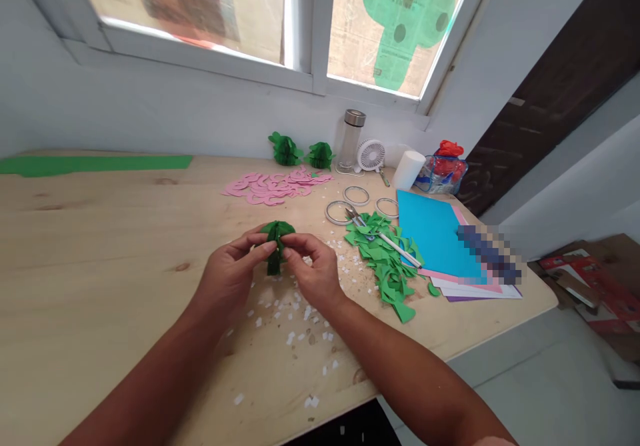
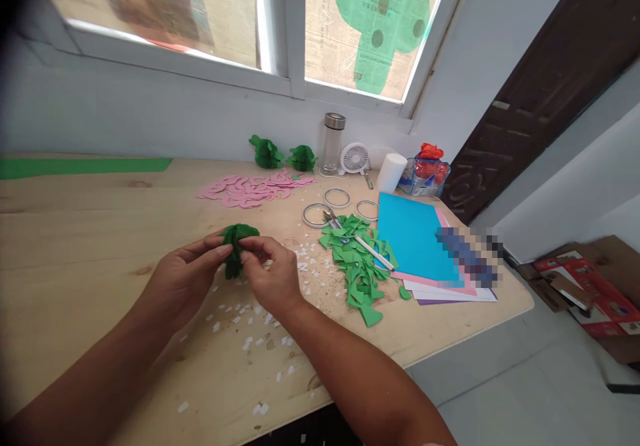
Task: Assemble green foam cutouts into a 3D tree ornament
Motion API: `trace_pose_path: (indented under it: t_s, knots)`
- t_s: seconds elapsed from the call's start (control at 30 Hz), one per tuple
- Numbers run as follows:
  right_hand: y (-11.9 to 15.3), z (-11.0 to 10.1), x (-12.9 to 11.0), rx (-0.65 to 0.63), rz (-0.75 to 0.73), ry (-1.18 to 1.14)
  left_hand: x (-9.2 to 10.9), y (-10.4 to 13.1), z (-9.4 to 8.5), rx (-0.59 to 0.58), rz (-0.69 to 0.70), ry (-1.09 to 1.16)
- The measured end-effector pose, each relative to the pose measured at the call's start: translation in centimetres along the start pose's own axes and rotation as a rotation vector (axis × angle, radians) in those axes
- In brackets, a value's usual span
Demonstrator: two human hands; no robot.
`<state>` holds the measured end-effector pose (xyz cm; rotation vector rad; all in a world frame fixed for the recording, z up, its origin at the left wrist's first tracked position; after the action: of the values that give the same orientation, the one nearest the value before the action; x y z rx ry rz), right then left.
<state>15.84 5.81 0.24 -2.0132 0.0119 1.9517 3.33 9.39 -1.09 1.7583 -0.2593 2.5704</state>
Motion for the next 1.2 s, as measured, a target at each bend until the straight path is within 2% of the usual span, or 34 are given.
trace_pose_path:
  t_s: [0.1,0.2,0.47,0.63,0.93,1.2]
  knots:
    - [-0.3,0.0,0.9,-0.006,0.049,-0.089,0.0,0.1,0.1,-0.006,-0.015,0.023]
    - [-0.5,-0.2,1.2,0.007,0.070,-0.073,-0.1,0.2,0.2,-0.031,-0.032,0.018]
    - [-0.6,-1.1,0.7,0.093,0.075,-0.037,-0.2,0.2,0.1,0.001,-0.036,0.030]
    - [-0.5,-1.1,0.5,0.102,0.075,-0.004,-0.2,0.3,0.2,-0.024,-0.044,0.037]
    - [0.2,-0.8,-1.2,0.097,-0.008,0.104,-0.2,0.3,0.4,-0.056,-0.022,-0.039]
    - [0.4,-0.6,-1.2,0.072,-0.034,0.110,-0.2,0.2,0.1,-0.029,-0.051,0.003]
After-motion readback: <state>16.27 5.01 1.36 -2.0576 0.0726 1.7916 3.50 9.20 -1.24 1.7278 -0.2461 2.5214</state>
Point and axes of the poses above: each hand's wrist, its own y-axis away from the middle knuckle, its own z-axis out of the palm, x = y × z, the point moved 8 cm from there along -y, towards the middle knuckle, and after that the axes turned 8 degrees about z, right-handed, at the moved point
